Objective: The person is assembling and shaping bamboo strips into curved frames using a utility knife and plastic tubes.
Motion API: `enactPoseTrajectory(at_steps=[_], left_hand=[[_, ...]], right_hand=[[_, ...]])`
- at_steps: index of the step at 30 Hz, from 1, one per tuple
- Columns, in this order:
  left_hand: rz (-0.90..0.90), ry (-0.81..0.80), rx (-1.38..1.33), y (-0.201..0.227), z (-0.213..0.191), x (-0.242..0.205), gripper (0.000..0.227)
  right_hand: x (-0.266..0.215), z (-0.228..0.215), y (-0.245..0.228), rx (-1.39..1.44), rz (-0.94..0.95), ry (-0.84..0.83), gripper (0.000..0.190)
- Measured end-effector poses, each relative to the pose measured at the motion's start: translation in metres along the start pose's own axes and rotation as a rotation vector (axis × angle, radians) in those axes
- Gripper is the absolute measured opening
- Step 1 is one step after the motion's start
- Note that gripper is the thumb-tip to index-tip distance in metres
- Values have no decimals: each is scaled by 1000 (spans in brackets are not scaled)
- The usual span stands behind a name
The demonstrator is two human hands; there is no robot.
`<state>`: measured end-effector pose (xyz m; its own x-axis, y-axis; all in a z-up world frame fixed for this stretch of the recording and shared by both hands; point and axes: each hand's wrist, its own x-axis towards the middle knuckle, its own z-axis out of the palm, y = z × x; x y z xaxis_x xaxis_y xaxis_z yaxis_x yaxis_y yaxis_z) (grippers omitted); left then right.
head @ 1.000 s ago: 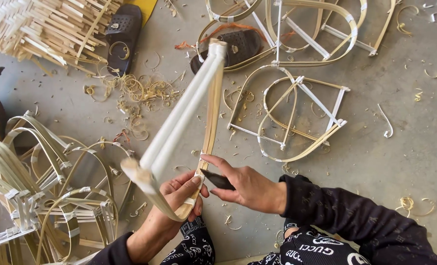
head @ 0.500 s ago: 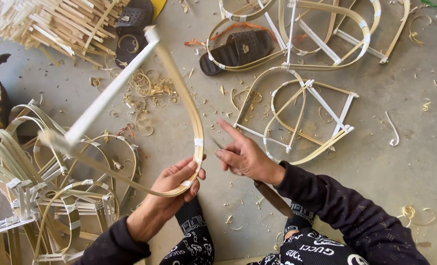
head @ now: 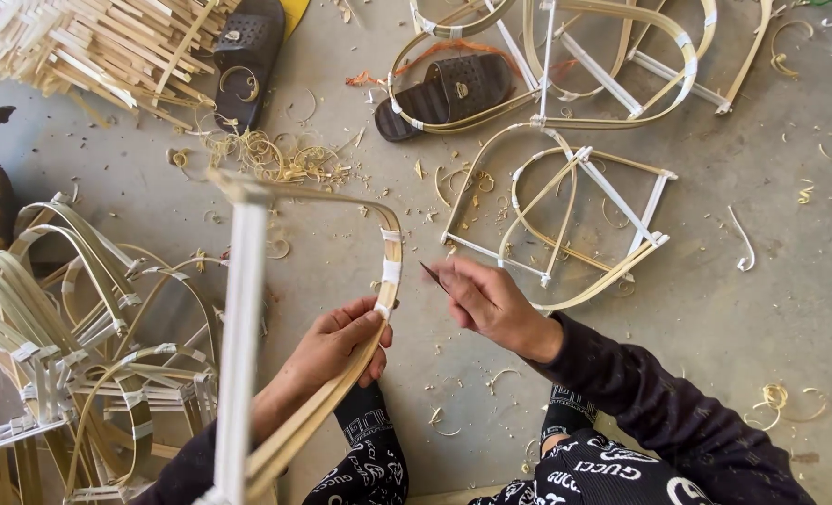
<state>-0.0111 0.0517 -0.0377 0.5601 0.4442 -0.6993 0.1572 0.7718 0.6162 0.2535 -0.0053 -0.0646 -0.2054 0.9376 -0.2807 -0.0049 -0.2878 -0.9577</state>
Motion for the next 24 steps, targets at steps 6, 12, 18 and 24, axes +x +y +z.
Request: enactPoseTrajectory(at_steps=[6, 12, 18, 24], left_hand=[[-1, 126, 47, 11, 22, -9, 23], [104, 79, 222, 43, 80, -22, 33], [87, -116, 72, -11, 55, 17, 36], [65, -67, 125, 3, 69, 12, 36]], right_hand=[[-16, -17, -14, 284, 185, -223, 44], [-38, -28, -65, 592, 392, -408, 60], [-54, -24, -42, 688, 302, -297, 59], [-59, -22, -40, 732, 273, -294, 57]])
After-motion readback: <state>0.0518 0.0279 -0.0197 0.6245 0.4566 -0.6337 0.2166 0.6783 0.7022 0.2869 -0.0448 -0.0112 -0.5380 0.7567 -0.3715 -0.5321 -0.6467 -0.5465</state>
